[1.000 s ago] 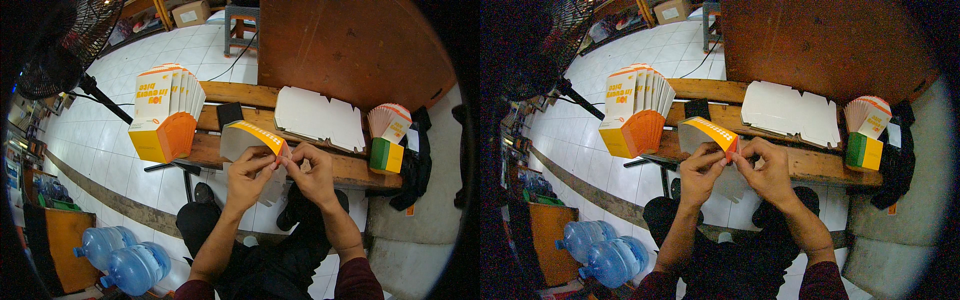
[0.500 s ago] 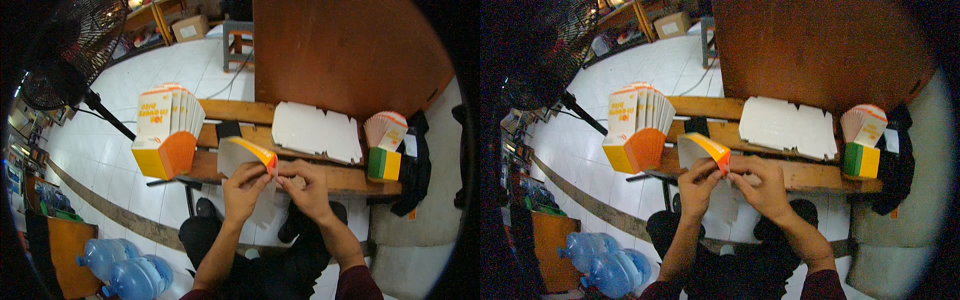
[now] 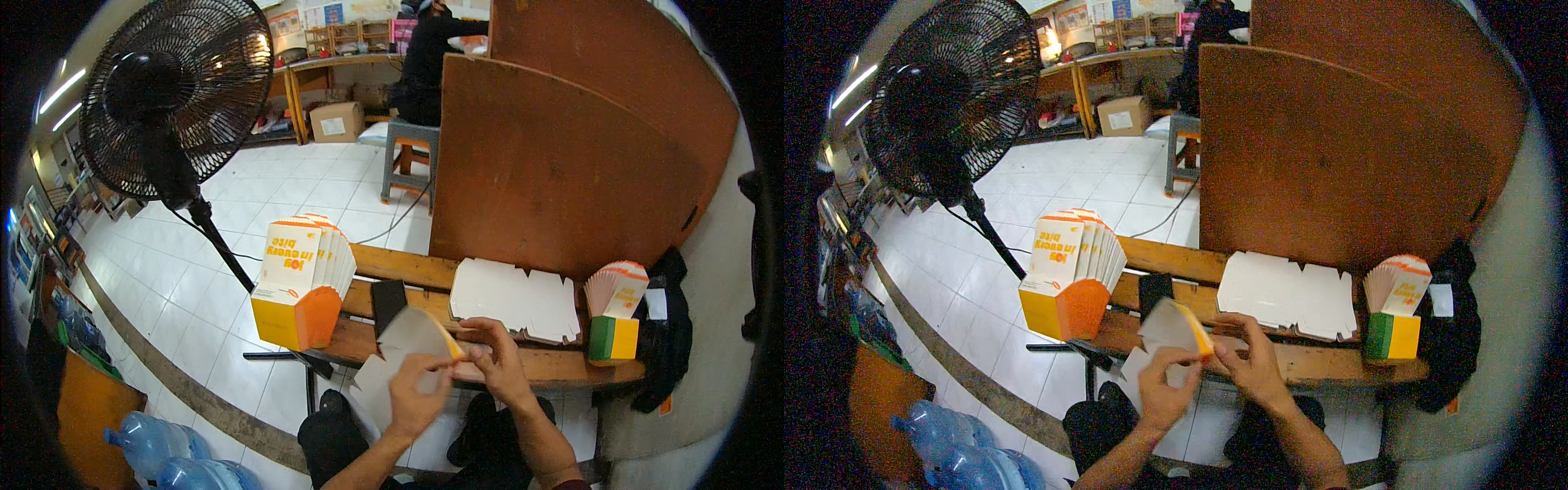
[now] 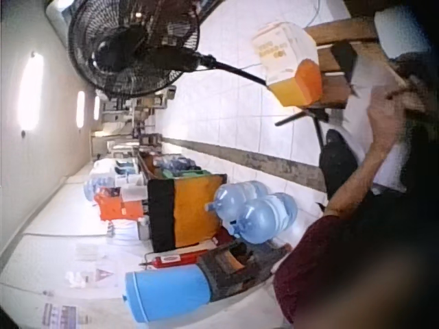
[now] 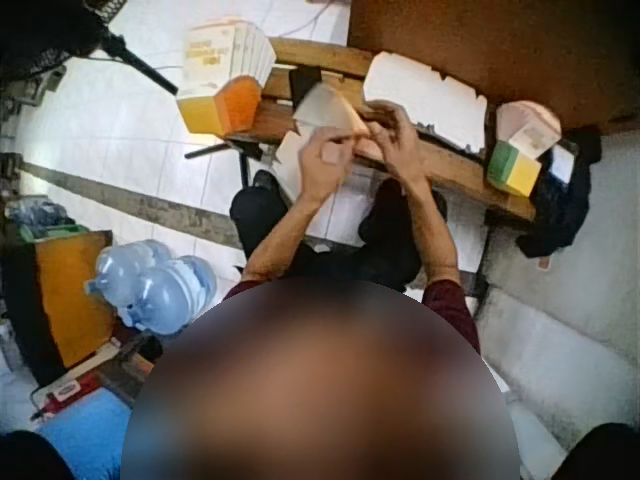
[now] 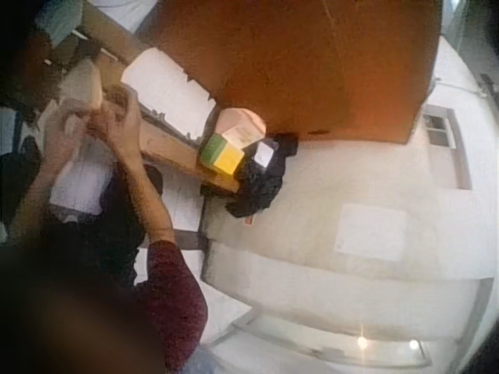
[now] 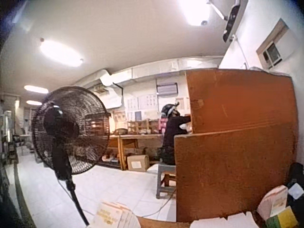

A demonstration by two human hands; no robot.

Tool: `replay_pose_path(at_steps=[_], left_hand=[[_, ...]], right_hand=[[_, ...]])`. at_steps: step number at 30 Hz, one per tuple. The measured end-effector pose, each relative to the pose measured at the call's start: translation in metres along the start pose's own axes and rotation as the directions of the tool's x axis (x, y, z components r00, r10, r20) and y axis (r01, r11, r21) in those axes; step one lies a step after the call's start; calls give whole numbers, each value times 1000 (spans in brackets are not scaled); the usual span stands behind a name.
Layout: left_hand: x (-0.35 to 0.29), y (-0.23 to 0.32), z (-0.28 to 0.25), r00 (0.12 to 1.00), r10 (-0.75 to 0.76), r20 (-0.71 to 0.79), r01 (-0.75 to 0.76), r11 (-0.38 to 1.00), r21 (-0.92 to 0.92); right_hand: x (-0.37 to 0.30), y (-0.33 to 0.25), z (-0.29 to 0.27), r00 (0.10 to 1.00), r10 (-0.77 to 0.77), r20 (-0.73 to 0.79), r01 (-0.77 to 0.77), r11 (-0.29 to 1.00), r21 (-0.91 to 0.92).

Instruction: The person assembles small cardboard boxes by folding flaps and applying adhesive tape to secure the edges. They handle multiple flat box blanks, fold them into shape, and place completed boxes on a wooden bench. A smartphone is briefly used during the process.

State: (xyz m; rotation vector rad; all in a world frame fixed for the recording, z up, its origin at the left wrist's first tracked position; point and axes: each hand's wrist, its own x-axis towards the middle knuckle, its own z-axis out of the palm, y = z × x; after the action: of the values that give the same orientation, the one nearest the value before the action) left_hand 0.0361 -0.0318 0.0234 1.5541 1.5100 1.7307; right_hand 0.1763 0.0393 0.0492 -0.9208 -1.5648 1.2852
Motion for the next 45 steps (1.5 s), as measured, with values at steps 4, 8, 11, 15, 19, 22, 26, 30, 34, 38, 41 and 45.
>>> replay_pose_path(at_steps=[4,8,11,15,19,22,26,30,34,38,41,45], left_hand=[[-15,6,21,969,207,138,-199,978,-68],[-7,-6,14,950,-200,242,295,831,-471],[4,-15,-8,853,-339,397,498,299,-814],[9,-14,-20,738,-327,590,582,-135,-802],[9,-8,-20,638,-564,525,608,-50,-793],[6,-4,-20,720,-523,456,577,85,-812],[0,-2,-13,823,-506,258,449,301,-841],[-7,-3,0,871,-475,125,407,556,-725],[-12,-5,0,950,-311,36,303,885,-353],[-20,-11,-4,992,-105,64,106,994,-20],[-20,-19,-1,997,69,-22,-67,995,75],[-16,-26,3,995,81,-65,-78,996,46]], right_hand=[[5,1,-22,962,91,256,-45,983,-177],[6,6,-41,986,-119,-121,102,986,-132],[13,10,-53,889,-433,-146,443,895,41],[16,17,-58,852,-524,16,503,826,255],[17,18,-64,849,-522,76,478,822,308],[19,9,-66,866,-500,-6,498,863,-78],[4,-18,-48,664,-730,-163,451,564,-692],[-21,-37,-22,706,-632,319,610,315,-727],[-13,-28,-14,750,-531,395,607,315,-730],[-12,-13,-19,764,-609,212,571,486,-662],[-14,-9,-25,927,-368,67,351,792,-500],[-8,-8,-33,967,-220,130,252,906,-341]])
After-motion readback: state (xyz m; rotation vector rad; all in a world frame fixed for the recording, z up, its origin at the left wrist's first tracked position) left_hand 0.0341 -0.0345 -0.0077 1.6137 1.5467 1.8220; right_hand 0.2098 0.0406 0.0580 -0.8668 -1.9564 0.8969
